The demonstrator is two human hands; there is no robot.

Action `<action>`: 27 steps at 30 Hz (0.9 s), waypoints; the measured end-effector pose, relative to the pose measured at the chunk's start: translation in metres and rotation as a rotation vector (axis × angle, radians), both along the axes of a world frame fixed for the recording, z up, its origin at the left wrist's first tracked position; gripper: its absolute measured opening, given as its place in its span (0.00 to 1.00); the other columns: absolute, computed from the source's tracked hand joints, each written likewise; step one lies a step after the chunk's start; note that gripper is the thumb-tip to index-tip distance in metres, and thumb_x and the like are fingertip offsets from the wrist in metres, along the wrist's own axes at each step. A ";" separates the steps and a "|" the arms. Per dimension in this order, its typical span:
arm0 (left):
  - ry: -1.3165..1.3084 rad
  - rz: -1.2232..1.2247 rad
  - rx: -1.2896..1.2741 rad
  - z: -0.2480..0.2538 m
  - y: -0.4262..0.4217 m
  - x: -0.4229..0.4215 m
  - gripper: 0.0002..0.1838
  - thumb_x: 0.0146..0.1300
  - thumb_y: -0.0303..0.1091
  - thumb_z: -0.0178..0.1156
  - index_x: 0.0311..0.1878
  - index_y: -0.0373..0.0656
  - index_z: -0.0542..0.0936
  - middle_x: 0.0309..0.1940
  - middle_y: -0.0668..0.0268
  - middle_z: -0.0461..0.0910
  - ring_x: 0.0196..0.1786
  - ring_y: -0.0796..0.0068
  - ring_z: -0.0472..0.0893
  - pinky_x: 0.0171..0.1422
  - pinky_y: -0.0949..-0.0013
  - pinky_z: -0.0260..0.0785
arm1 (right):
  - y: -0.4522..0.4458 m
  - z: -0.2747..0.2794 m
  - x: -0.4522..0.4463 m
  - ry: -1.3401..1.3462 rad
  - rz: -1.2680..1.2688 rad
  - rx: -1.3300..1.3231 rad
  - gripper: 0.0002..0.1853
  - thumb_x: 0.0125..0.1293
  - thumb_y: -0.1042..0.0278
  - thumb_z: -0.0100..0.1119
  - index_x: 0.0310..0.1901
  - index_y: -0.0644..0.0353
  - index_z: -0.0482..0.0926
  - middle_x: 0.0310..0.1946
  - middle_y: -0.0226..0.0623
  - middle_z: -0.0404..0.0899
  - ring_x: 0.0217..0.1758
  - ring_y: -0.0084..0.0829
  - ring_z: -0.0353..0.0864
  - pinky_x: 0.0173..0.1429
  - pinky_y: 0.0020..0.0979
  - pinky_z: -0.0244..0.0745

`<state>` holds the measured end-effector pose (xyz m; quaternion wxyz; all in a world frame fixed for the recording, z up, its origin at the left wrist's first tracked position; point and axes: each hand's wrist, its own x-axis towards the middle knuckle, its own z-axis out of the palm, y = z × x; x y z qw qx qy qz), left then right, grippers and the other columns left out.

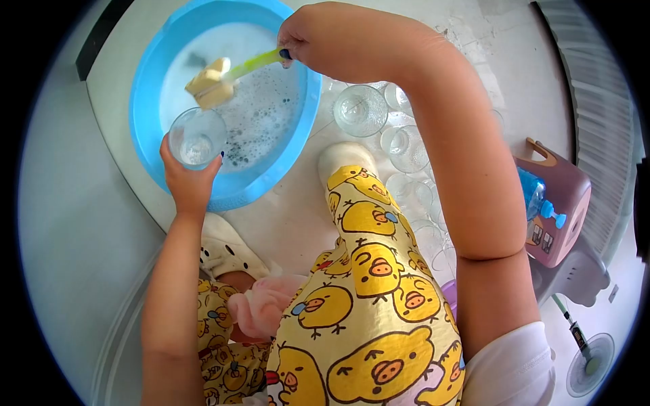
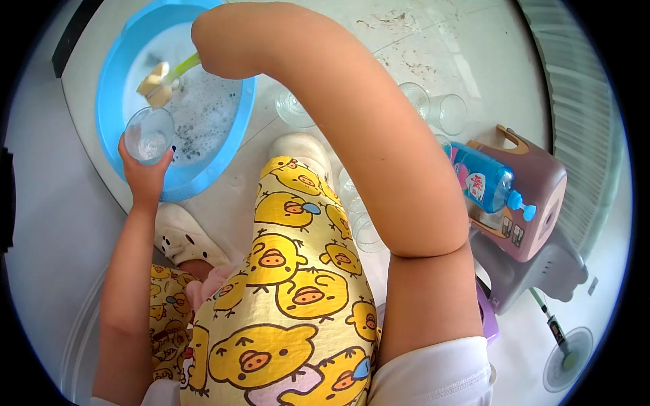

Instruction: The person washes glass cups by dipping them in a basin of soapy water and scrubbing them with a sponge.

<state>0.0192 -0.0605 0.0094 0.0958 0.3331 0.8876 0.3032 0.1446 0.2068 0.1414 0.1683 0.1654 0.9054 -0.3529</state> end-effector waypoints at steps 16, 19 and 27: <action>-0.005 -0.051 0.054 -0.002 0.000 -0.001 0.46 0.35 0.25 0.71 0.60 0.42 0.58 0.53 0.55 0.69 0.56 0.57 0.71 0.58 0.62 0.65 | -0.080 -0.046 -0.028 0.221 0.148 0.256 0.03 0.45 0.74 0.57 0.24 0.61 0.80 0.23 0.42 0.79 0.28 0.39 0.80 0.28 0.35 0.75; -0.016 -0.076 0.051 -0.001 -0.001 0.000 0.46 0.35 0.24 0.71 0.60 0.42 0.57 0.53 0.55 0.69 0.56 0.58 0.71 0.57 0.62 0.65 | -0.079 -0.037 -0.033 0.243 0.158 0.109 0.03 0.44 0.74 0.58 0.23 0.61 0.79 0.22 0.43 0.79 0.27 0.40 0.80 0.29 0.34 0.75; -0.045 -0.088 0.081 -0.003 -0.001 -0.001 0.45 0.35 0.24 0.71 0.60 0.43 0.58 0.53 0.56 0.69 0.56 0.59 0.71 0.57 0.63 0.66 | -0.073 -0.038 -0.033 0.168 0.101 0.189 0.04 0.45 0.74 0.56 0.25 0.61 0.80 0.23 0.43 0.79 0.27 0.40 0.80 0.29 0.35 0.75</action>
